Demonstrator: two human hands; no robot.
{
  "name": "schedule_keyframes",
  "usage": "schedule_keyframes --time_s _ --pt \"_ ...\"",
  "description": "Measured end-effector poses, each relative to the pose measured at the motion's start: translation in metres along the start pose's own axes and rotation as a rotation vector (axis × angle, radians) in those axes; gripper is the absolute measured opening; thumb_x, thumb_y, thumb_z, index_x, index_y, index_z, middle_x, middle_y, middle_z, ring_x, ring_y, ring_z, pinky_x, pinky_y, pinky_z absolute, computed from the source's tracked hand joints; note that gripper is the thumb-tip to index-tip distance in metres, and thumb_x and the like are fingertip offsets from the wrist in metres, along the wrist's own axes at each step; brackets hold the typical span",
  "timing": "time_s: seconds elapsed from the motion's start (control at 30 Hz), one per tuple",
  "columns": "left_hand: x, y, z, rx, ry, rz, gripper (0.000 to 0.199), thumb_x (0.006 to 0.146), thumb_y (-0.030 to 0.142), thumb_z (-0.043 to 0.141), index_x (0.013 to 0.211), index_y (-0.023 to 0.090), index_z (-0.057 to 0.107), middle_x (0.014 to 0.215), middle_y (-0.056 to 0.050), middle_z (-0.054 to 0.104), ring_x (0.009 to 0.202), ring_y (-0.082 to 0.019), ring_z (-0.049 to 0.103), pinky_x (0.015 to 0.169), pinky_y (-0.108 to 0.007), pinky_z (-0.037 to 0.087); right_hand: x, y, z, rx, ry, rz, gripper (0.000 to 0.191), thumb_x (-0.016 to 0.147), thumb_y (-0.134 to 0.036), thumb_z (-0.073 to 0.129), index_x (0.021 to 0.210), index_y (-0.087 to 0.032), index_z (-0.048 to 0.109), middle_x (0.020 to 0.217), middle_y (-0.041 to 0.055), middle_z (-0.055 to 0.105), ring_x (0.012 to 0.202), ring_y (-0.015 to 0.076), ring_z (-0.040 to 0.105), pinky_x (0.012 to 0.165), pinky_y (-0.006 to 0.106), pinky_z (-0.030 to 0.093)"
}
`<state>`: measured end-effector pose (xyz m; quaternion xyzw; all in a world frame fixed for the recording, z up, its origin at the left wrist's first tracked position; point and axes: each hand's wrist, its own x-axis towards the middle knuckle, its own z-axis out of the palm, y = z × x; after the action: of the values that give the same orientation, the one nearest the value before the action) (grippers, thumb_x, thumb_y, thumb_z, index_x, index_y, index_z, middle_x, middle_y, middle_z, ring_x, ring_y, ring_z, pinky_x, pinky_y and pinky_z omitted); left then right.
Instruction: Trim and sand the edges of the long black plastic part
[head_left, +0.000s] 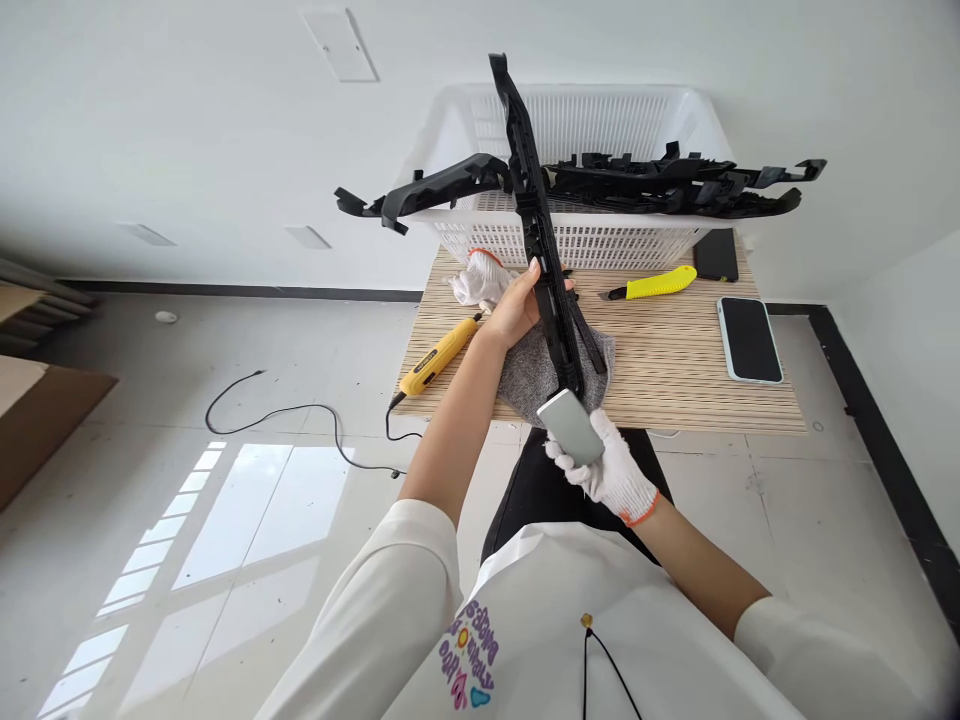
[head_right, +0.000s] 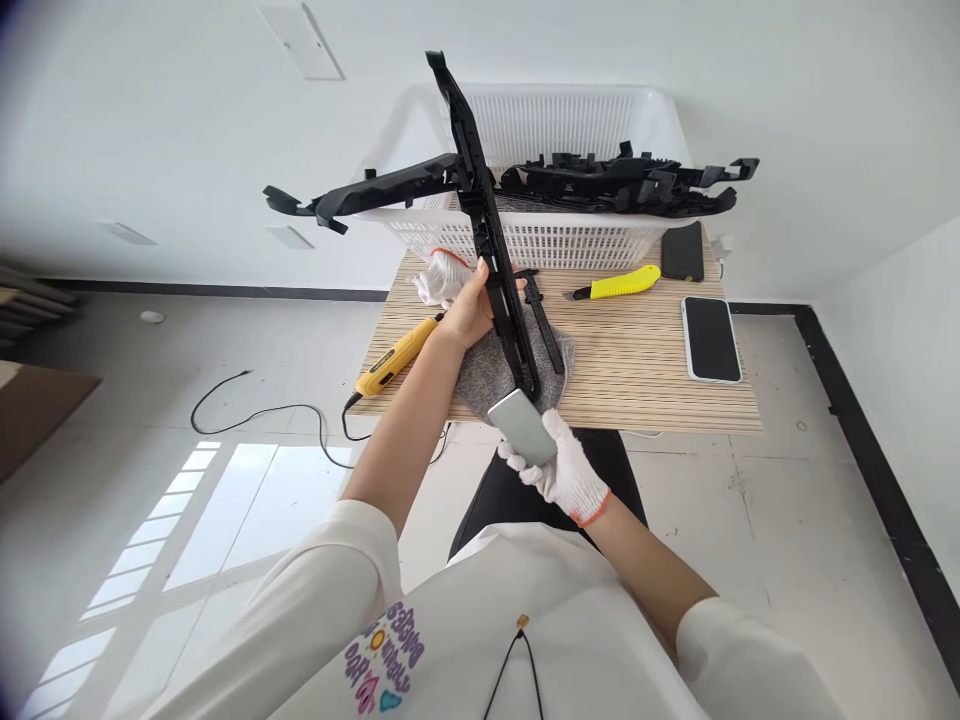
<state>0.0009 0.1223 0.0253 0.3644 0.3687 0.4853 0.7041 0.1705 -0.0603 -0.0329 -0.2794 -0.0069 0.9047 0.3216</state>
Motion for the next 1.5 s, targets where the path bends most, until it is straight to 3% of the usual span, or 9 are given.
schedule_keyframes --time_s 0.27,0.43,0.6,0.87,1.07,1.17,1.3,1.4,1.5 --pt "-0.004 0.002 0.006 0.075 0.037 0.035 0.05 0.095 0.06 0.045 0.11 0.016 0.061 0.086 -0.005 0.076 0.091 -0.02 0.072 0.079 -0.03 0.059 0.001 0.002 0.0 -0.086 0.017 -0.034 0.059 0.098 -0.057 0.037 0.11 -0.007 0.066 0.085 0.0172 0.07 0.063 0.0134 0.06 0.041 0.016 0.043" --pt "-0.003 0.002 0.005 0.077 0.018 0.048 0.048 0.098 0.057 0.042 0.108 0.015 0.062 0.089 -0.005 0.076 0.091 -0.019 0.072 0.079 -0.03 0.06 0.001 -0.003 0.004 -0.064 0.082 -0.011 0.065 0.099 -0.058 0.032 0.109 -0.004 0.065 0.083 0.0175 0.068 0.061 0.0122 0.058 0.039 0.014 0.04" --pt "-0.005 0.003 0.007 0.107 0.014 0.044 0.049 0.102 0.053 0.032 0.113 0.013 0.057 0.091 -0.005 0.075 0.091 -0.017 0.07 0.084 -0.033 0.058 0.0 -0.003 0.002 0.002 0.026 0.022 0.066 0.098 -0.062 0.029 0.109 -0.006 0.063 0.081 0.0146 0.067 0.059 0.0109 0.056 0.038 0.013 0.039" --pt "-0.009 0.007 0.014 0.187 0.073 0.06 0.054 0.099 0.059 0.034 0.109 0.011 0.058 0.089 -0.006 0.075 0.09 -0.018 0.071 0.079 -0.031 0.058 0.0 -0.003 0.001 -0.018 0.042 0.044 0.066 0.099 -0.061 0.027 0.109 -0.007 0.063 0.082 0.0145 0.068 0.06 0.0111 0.058 0.038 0.014 0.04" --pt "-0.009 0.008 0.014 0.252 0.065 0.036 0.054 0.103 0.054 0.022 0.116 0.011 0.052 0.09 -0.005 0.075 0.088 -0.014 0.068 0.087 -0.034 0.056 -0.011 -0.008 0.002 -0.231 -0.097 0.167 0.054 0.095 -0.057 0.045 0.111 -0.009 0.064 0.085 0.0155 0.071 0.064 0.0136 0.061 0.042 0.017 0.042" --pt "-0.007 0.005 0.011 0.209 0.043 0.031 0.052 0.102 0.055 0.026 0.116 0.014 0.054 0.089 -0.004 0.075 0.089 -0.015 0.067 0.087 -0.034 0.055 -0.023 -0.038 0.02 -0.364 -0.128 -0.068 0.057 0.084 -0.062 0.059 0.114 -0.013 0.065 0.094 0.0143 0.072 0.07 0.0152 0.064 0.048 0.019 0.047" --pt "0.0 -0.001 0.002 0.08 -0.04 0.058 0.046 0.102 0.054 0.034 0.115 0.016 0.057 0.092 -0.004 0.075 0.092 -0.019 0.068 0.087 -0.035 0.054 -0.025 -0.085 0.052 -0.764 -0.025 -0.662 0.048 0.082 -0.053 0.065 0.121 -0.025 0.063 0.109 0.0063 0.068 0.092 0.0187 0.066 0.075 0.031 0.058" --pt "0.004 -0.005 -0.004 0.023 -0.058 0.069 0.045 0.1 0.054 0.04 0.114 0.017 0.059 0.094 -0.005 0.076 0.098 -0.021 0.067 0.095 -0.039 0.051 -0.01 -0.11 0.062 -1.242 0.162 -1.069 0.057 0.077 -0.042 0.075 0.13 -0.03 0.058 0.131 0.0038 0.06 0.119 0.0235 0.058 0.102 0.042 0.05" --pt "0.007 -0.009 -0.008 0.047 -0.075 0.067 0.051 0.093 0.062 0.048 0.112 0.017 0.062 0.092 -0.005 0.076 0.103 -0.024 0.067 0.097 -0.04 0.05 0.01 -0.124 0.061 -1.533 0.319 -1.269 0.058 0.084 -0.046 0.067 0.136 -0.027 0.051 0.14 0.0066 0.052 0.132 0.0273 0.049 0.113 0.049 0.039"
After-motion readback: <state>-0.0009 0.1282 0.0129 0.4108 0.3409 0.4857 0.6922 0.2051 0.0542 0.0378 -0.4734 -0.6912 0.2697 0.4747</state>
